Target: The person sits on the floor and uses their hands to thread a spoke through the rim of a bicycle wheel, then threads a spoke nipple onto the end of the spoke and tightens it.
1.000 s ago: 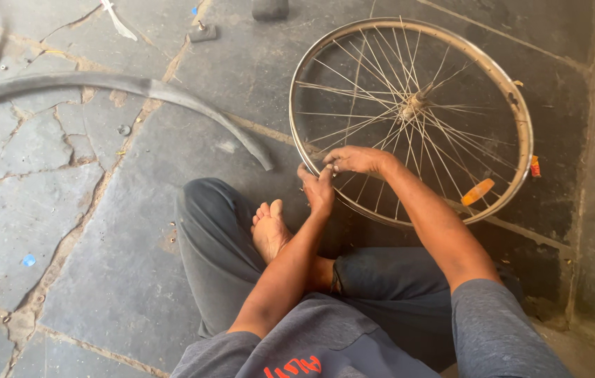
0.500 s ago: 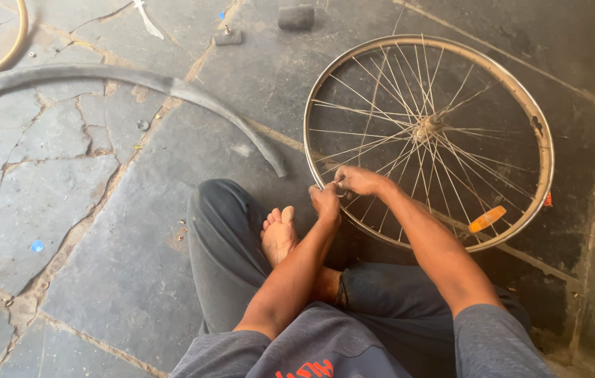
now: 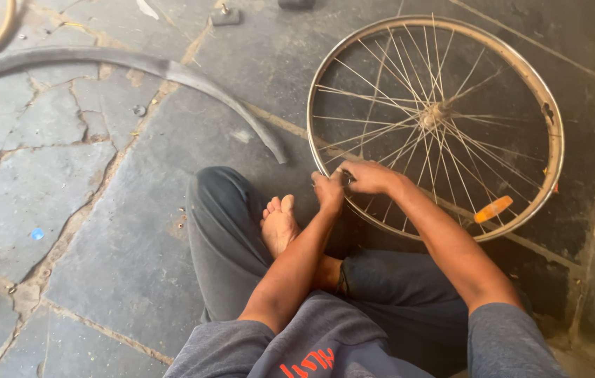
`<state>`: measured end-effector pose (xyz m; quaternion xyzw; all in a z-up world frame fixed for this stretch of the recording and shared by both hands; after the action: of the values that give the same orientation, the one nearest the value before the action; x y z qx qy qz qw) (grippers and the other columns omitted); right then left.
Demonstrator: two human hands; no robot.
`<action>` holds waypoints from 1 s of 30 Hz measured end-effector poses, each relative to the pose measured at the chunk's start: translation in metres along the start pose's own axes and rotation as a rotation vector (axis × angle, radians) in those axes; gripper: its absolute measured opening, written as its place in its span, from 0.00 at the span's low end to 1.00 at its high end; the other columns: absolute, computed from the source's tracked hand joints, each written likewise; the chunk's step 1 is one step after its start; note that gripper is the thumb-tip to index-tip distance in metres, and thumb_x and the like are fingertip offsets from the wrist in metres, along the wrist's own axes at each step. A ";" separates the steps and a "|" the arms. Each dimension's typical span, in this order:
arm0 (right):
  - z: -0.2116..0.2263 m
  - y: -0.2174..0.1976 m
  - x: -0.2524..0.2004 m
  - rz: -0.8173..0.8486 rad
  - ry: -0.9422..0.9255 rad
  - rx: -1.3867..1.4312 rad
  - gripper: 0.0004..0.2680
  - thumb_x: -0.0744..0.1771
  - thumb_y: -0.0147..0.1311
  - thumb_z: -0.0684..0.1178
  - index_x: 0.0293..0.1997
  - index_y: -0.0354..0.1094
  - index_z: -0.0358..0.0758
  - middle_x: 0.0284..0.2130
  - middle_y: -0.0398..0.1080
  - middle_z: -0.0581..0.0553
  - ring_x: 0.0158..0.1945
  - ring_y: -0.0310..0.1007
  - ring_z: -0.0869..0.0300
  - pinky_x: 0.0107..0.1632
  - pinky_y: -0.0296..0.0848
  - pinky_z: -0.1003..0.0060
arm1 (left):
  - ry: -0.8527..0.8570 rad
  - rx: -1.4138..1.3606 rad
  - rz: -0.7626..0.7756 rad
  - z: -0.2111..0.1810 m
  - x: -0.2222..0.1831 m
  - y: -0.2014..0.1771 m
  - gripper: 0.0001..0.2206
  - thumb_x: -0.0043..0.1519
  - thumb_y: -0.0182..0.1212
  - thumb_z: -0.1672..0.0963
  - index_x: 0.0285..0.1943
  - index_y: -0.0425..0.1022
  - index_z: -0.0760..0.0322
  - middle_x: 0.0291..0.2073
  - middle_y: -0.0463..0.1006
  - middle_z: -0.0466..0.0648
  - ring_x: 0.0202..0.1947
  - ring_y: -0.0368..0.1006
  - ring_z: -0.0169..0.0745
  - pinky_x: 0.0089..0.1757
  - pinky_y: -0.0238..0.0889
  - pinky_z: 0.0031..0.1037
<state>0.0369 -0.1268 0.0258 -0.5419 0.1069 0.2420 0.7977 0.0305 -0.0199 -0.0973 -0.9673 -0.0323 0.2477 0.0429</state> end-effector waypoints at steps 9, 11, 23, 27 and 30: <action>0.000 0.020 0.024 0.099 0.195 -0.255 0.12 0.64 0.52 0.43 0.51 0.66 0.33 0.48 0.75 0.33 0.54 0.74 0.41 0.52 0.71 0.43 | -0.102 -0.053 -0.013 -0.010 0.000 -0.003 0.25 0.58 0.66 0.52 0.55 0.65 0.76 0.44 0.78 0.68 0.44 0.78 0.64 0.47 0.69 0.44; -0.001 0.023 0.028 0.065 0.205 -0.267 0.11 0.63 0.52 0.41 0.50 0.66 0.34 0.47 0.75 0.33 0.53 0.74 0.41 0.51 0.70 0.42 | -0.100 -0.048 -0.025 -0.011 0.003 -0.004 0.24 0.58 0.66 0.52 0.55 0.65 0.76 0.44 0.78 0.68 0.44 0.78 0.64 0.47 0.68 0.44; 0.019 0.008 0.026 0.058 0.236 -0.345 0.07 0.64 0.53 0.46 0.39 0.76 0.37 0.41 0.77 0.34 0.49 0.76 0.42 0.49 0.74 0.47 | -0.082 -0.024 -0.058 -0.025 -0.004 -0.013 0.24 0.61 0.65 0.51 0.54 0.65 0.77 0.46 0.78 0.68 0.47 0.76 0.65 0.49 0.67 0.45; 0.021 0.004 0.028 0.124 0.300 -0.240 0.08 0.64 0.55 0.48 0.39 0.77 0.37 0.42 0.76 0.35 0.49 0.76 0.42 0.49 0.74 0.48 | -0.146 0.035 -0.043 -0.030 -0.007 -0.017 0.24 0.62 0.62 0.50 0.57 0.65 0.75 0.48 0.78 0.68 0.50 0.76 0.67 0.51 0.66 0.46; 0.020 0.004 0.027 0.121 0.294 -0.252 0.07 0.63 0.56 0.46 0.38 0.78 0.36 0.41 0.77 0.35 0.49 0.76 0.42 0.48 0.75 0.49 | -0.132 0.051 -0.035 -0.034 -0.008 -0.019 0.25 0.62 0.61 0.49 0.56 0.65 0.75 0.48 0.78 0.68 0.50 0.76 0.68 0.51 0.66 0.46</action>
<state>0.0561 -0.0996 0.0186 -0.6594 0.2236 0.2192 0.6835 0.0386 -0.0044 -0.0621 -0.9468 -0.0456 0.3109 0.0694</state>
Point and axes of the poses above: each hand's wrist, its own x-axis towards the middle knuckle, its own y-axis out of the palm, z = x × y, the point moved 4 cm from there along x, towards the middle knuckle
